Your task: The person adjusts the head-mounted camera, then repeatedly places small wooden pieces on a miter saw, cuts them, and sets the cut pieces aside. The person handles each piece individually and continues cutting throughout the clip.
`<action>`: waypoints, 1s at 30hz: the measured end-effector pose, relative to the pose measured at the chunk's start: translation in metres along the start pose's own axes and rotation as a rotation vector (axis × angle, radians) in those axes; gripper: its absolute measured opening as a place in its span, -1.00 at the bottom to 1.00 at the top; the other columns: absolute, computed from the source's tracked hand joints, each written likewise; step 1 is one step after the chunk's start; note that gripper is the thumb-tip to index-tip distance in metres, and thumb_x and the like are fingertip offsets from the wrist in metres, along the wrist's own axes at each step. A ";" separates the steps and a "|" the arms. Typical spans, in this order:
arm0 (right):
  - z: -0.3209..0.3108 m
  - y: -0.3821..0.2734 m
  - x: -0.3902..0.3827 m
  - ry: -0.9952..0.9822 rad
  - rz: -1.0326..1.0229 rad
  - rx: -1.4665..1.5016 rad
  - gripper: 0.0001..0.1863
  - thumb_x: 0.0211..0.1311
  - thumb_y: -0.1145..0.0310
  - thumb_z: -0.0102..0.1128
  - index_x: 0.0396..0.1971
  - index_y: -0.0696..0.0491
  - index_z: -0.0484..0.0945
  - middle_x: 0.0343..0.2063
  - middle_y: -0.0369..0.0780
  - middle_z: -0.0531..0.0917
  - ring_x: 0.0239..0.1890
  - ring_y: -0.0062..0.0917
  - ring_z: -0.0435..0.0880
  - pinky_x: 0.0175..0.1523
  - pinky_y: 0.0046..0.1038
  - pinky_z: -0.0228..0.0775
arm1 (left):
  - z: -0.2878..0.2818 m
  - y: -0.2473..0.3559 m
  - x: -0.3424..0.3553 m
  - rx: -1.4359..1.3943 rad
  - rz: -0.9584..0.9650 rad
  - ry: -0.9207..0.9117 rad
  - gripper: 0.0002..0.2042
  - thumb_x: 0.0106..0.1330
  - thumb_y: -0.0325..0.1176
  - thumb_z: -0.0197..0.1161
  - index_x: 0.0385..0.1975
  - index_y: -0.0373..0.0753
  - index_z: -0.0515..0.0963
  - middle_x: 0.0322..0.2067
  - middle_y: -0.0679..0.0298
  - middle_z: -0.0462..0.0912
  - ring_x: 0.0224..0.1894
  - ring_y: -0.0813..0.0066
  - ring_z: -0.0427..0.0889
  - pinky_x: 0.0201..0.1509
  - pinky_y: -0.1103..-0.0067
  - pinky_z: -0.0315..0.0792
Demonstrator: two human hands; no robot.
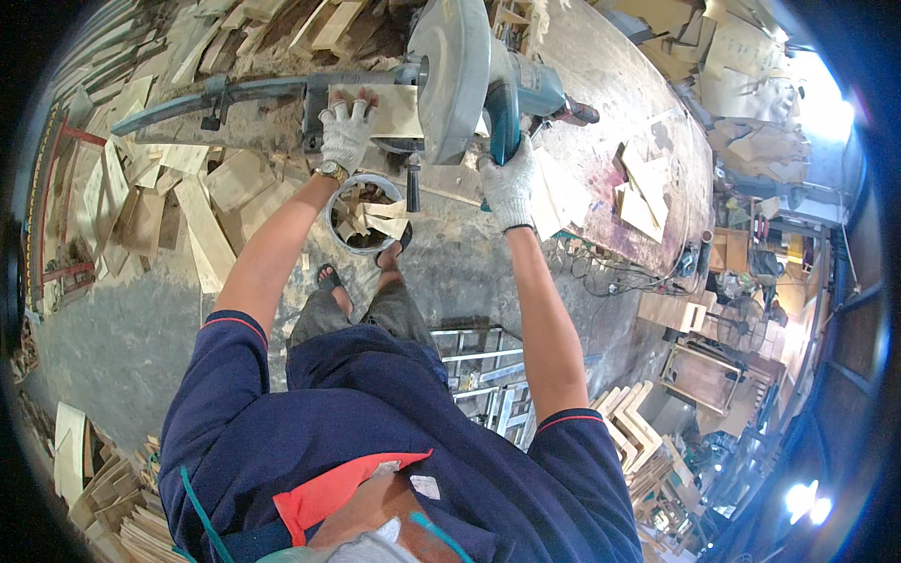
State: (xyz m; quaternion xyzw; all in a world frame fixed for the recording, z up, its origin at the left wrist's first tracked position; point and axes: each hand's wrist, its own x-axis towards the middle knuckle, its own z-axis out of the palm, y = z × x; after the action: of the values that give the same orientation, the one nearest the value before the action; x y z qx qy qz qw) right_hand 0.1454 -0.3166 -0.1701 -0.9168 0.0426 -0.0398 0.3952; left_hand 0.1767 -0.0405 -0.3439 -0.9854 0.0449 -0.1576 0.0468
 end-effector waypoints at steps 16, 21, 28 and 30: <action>0.006 0.020 0.003 0.047 -0.097 -0.123 -0.73 0.18 0.49 0.26 -0.13 0.16 0.48 -0.54 -0.25 0.61 -0.60 -0.57 0.61 -0.49 -0.45 0.48 | -0.005 0.002 -0.001 -0.016 -0.009 0.005 -0.50 0.39 -0.32 0.11 0.35 0.03 0.43 0.35 0.21 0.43 0.24 -0.10 0.50 0.00 -0.05 0.37; 0.006 0.007 -0.003 0.003 0.035 0.059 -0.77 0.18 0.55 0.23 -0.15 0.15 0.49 -0.53 -0.25 0.62 -0.58 -0.57 0.62 -0.47 -0.47 0.46 | -0.005 -0.002 0.002 -0.035 -0.015 0.035 -0.51 0.37 -0.31 0.13 0.33 0.04 0.45 0.31 0.23 0.46 0.20 -0.05 0.52 -0.03 -0.03 0.37; 0.008 0.015 -0.007 0.041 -0.026 -0.009 -0.68 0.03 0.49 0.29 -0.16 0.16 0.51 -0.49 -0.19 0.63 -0.46 -0.42 0.63 -0.29 -0.35 0.49 | -0.007 -0.002 0.000 -0.066 -0.005 0.030 -0.52 0.37 -0.31 0.13 0.33 0.03 0.46 0.35 0.19 0.42 0.25 -0.15 0.48 0.01 -0.05 0.36; 0.009 0.020 -0.009 0.064 -0.111 -0.037 -0.76 0.14 0.58 0.25 -0.18 0.14 0.49 -0.51 -0.26 0.63 -0.55 -0.59 0.61 -0.43 -0.48 0.47 | -0.007 -0.002 -0.001 -0.051 0.003 0.079 -0.51 0.35 -0.31 0.15 0.32 0.04 0.48 0.32 0.20 0.45 0.21 -0.09 0.50 0.00 0.00 0.36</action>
State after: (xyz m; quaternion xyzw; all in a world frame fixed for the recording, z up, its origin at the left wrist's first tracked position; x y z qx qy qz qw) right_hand 0.1366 -0.3226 -0.1912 -0.9231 0.0048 -0.0901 0.3738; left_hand 0.1739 -0.0391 -0.3374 -0.9791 0.0523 -0.1954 0.0202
